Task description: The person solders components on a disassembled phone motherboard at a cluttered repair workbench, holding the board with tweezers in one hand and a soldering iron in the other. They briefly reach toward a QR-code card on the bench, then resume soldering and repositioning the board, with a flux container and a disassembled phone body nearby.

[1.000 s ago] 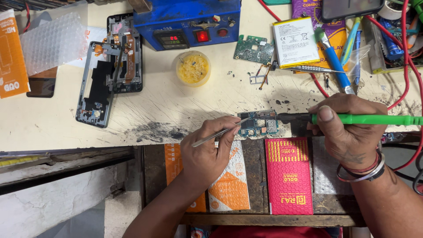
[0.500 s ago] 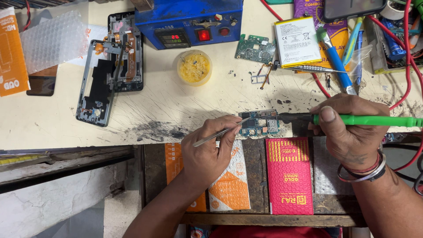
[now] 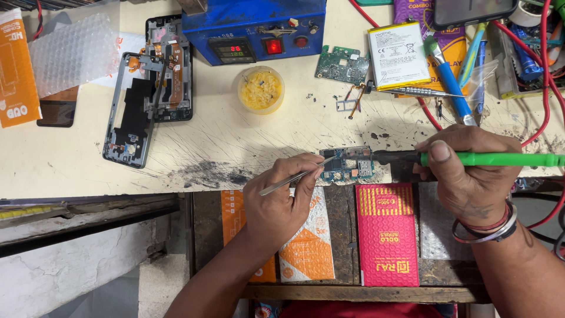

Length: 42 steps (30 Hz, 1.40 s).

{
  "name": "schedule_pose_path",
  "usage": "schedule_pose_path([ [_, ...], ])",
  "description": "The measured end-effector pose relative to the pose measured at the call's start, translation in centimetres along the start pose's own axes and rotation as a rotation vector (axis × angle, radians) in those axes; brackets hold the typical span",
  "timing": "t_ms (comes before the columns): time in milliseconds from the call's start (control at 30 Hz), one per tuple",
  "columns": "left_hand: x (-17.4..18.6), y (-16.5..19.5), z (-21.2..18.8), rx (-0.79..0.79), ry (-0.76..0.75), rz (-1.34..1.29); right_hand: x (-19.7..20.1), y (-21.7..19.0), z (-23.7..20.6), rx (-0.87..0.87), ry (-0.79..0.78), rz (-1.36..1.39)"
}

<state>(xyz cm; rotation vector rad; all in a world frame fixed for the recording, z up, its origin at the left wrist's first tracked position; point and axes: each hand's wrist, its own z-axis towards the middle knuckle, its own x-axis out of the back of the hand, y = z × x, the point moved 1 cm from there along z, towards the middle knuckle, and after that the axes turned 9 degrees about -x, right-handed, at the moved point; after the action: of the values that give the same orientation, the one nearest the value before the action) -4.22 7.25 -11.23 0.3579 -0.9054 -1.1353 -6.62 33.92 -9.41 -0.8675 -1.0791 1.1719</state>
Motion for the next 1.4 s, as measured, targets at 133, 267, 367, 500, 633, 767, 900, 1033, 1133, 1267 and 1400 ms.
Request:
schedule_pose_path([
  [133,-0.02,-0.12,0.01,0.000,-0.008,-0.006,0.06,0.13,-0.01,0.004,0.008,-0.052],
  [267,0.00,-0.13,-0.03,-0.003,-0.002,-0.007,0.18,0.39,-0.16,0.021,-0.013,-0.067],
  [367,-0.02,-0.12,-0.07,0.004,-0.003,-0.014,0.27,0.65,-0.21,0.038,-0.030,-0.063],
  [500,-0.08,-0.19,-0.07,0.000,-0.009,-0.015,0.38,0.93,-0.25,0.028,-0.002,-0.044],
  [633,-0.15,-0.26,-0.10,-0.006,-0.004,-0.024,0.35,0.97,-0.31,0.044,-0.020,-0.032],
  [767,-0.19,-0.29,-0.11,-0.004,-0.006,-0.021,0.31,0.92,-0.35,0.006,0.007,-0.044],
  [900,-0.15,-0.27,-0.08,-0.003,-0.005,-0.020,0.35,0.83,-0.31,0.031,-0.015,-0.060],
  [1033,-0.12,-0.19,-0.03,0.002,0.002,-0.011,0.36,0.84,-0.25,0.039,-0.026,-0.082],
  [1133,-0.04,-0.09,0.01,0.003,0.009,-0.002,0.34,0.83,-0.20,0.046,-0.030,-0.091],
  [1267,0.17,0.34,0.07,0.011,0.008,-0.012,0.53,0.39,-0.22,0.051,-0.033,-0.105],
  [1400,0.20,0.40,0.11,0.019,0.003,-0.027,0.50,0.22,-0.14,0.044,-0.039,-0.118],
])
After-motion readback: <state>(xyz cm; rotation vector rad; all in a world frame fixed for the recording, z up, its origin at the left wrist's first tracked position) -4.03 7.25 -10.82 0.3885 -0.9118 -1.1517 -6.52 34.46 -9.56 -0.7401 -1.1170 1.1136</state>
